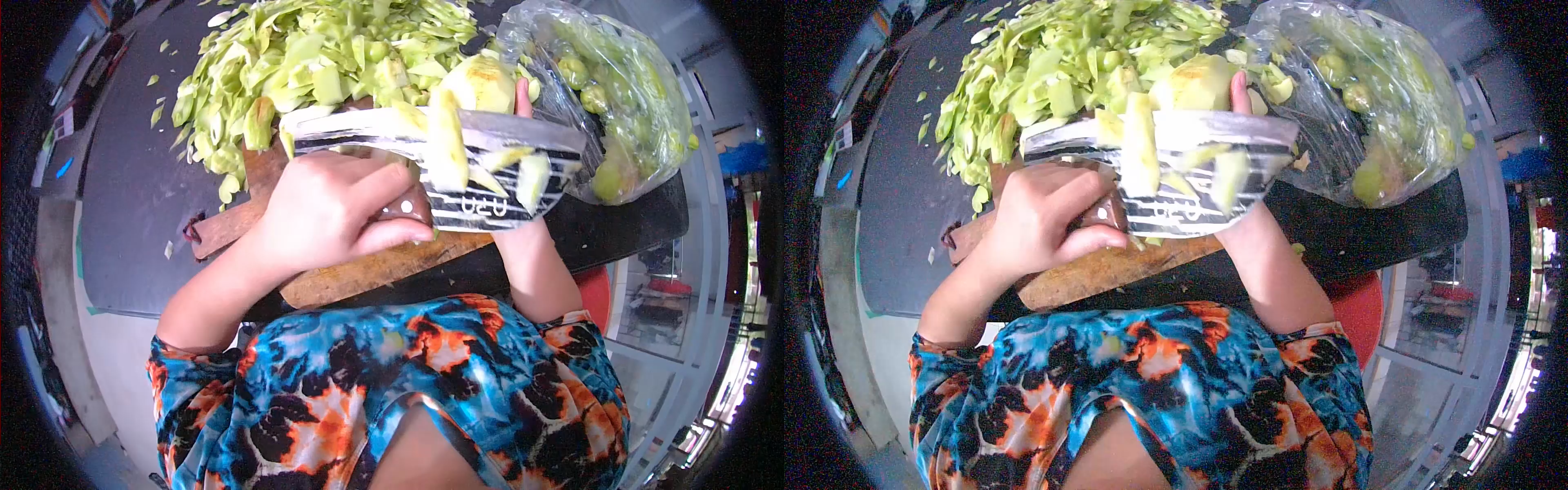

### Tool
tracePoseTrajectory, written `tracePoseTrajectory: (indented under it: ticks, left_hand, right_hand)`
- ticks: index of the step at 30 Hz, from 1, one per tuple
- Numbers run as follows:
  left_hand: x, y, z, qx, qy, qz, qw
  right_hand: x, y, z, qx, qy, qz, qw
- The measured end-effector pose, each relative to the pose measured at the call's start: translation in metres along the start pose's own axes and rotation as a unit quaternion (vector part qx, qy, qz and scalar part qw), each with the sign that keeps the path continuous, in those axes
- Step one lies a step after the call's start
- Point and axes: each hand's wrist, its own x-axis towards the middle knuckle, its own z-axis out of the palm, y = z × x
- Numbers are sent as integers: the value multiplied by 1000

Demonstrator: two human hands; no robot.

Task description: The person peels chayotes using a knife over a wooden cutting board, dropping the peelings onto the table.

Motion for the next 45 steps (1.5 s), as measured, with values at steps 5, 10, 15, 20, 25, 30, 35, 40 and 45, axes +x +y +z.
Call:
tracePoseTrajectory:
  ticks: [5, 10, 15, 20, 25, 30, 35, 40, 45]
  left_hand:
    - [-1, 1, 6, 18, 12, 20, 1000]
    - [-1, 3, 5, 6, 6, 13, 1000]
    - [1, 2, -1, 4, 13, 1, 1000]
    - [-2, -9, -9, -150, 57, -162, 974]
    - [-2, -10, -10, -128, 36, -130, 983]
    - [-7, -15, -8, -66, -17, -102, 992]
    - [-7, -14, -31, -123, 83, -131, 980]
    - [-14, -25, -36, -129, 158, -153, 967]
    - [-11, -27, -29, -166, 156, -166, 959]
  right_hand:
    - [2, 0, -5, -56, 46, -36, 997]
    - [-2, -2, -1, -41, 13, -43, 998]
    - [-2, -6, -7, -6, -60, -30, 998]
    - [12, 7, 0, -185, 155, -189, 952]
    - [15, -6, -19, -66, -12, -111, 991]
    - [8, -24, -25, -243, 41, -137, 959]
    - [-5, -49, 17, -737, 85, -240, 626]
    - [-18, -172, -27, -911, 256, -205, 249]
    - [-12, -169, -47, -884, 312, -57, 344]
